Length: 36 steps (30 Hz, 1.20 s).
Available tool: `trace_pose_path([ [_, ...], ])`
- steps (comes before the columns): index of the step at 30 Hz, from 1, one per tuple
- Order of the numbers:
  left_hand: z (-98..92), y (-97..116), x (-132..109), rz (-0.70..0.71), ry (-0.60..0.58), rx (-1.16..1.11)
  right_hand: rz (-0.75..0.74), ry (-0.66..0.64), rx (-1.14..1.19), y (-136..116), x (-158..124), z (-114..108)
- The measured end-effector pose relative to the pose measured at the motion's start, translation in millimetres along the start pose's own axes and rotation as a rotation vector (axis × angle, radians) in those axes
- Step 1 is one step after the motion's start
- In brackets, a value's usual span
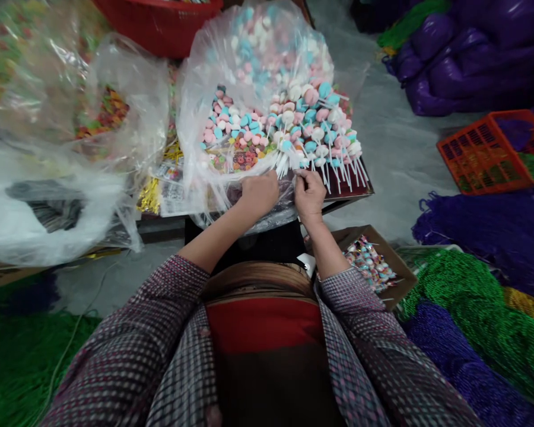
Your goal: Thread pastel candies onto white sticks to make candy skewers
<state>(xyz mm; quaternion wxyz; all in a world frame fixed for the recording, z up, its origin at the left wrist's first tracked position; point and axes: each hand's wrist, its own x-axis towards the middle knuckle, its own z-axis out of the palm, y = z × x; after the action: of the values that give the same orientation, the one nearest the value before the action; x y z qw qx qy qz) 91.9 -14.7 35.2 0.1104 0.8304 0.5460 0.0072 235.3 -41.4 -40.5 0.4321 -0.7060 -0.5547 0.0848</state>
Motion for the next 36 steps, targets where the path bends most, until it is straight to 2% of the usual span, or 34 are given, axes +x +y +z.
trace_pose_path([
  [5,1.1,-13.6,-9.2,0.040,0.043,0.018,0.000,-0.007,0.016,0.3,1.4,-3.1],
  [8,-2.5,-20.3,-8.0,0.026,0.013,0.015,-0.019,-0.045,-0.006,-0.3,-0.5,-11.5],
  [13,-12.5,-41.6,-8.1,0.072,-0.027,-0.212,-0.074,-0.050,-0.078,-20.5,-18.1,-33.0],
  [15,-14.3,-50.0,-13.6,0.109,-0.039,-0.386,-0.048,-0.069,0.032,-33.2,-25.9,-36.9],
  [17,-13.6,-54.3,-24.2,0.121,-0.037,-0.519,0.074,-0.167,0.240,-45.2,-29.9,-34.8],
  [20,-9.0,-53.3,-46.3,0.145,-0.028,-0.540,0.326,-0.303,0.577,-60.9,-27.8,-24.4],
  [23,-8.1,-52.6,-65.7,0.212,-0.076,-0.508,0.411,-0.333,0.806,-75.1,-22.2,-18.2],
  [25,-12.8,-56.8,-72.4,0.284,-0.112,-0.551,0.392,-0.378,0.874,-83.3,-20.6,-20.6],
  [27,-20.1,-64.1,-73.5,0.298,-0.077,-0.642,0.347,-0.458,0.894,-89.1,-21.7,-27.1],
  [30,-28.1,-73.5,-68.4,0.167,0.097,-0.840,0.285,-0.585,0.891,-92.1,-25.9,-37.3],
  [32,-29.1,-74.3,-63.9,0.103,0.169,-0.961,0.244,-0.635,0.902,-91.6,-28.9,-41.1],
  [36,-27.3,-64.7,-59.3,0.101,0.160,-1.089,0.188,-0.679,0.940,-90.7,-32.7,-43.1],
])
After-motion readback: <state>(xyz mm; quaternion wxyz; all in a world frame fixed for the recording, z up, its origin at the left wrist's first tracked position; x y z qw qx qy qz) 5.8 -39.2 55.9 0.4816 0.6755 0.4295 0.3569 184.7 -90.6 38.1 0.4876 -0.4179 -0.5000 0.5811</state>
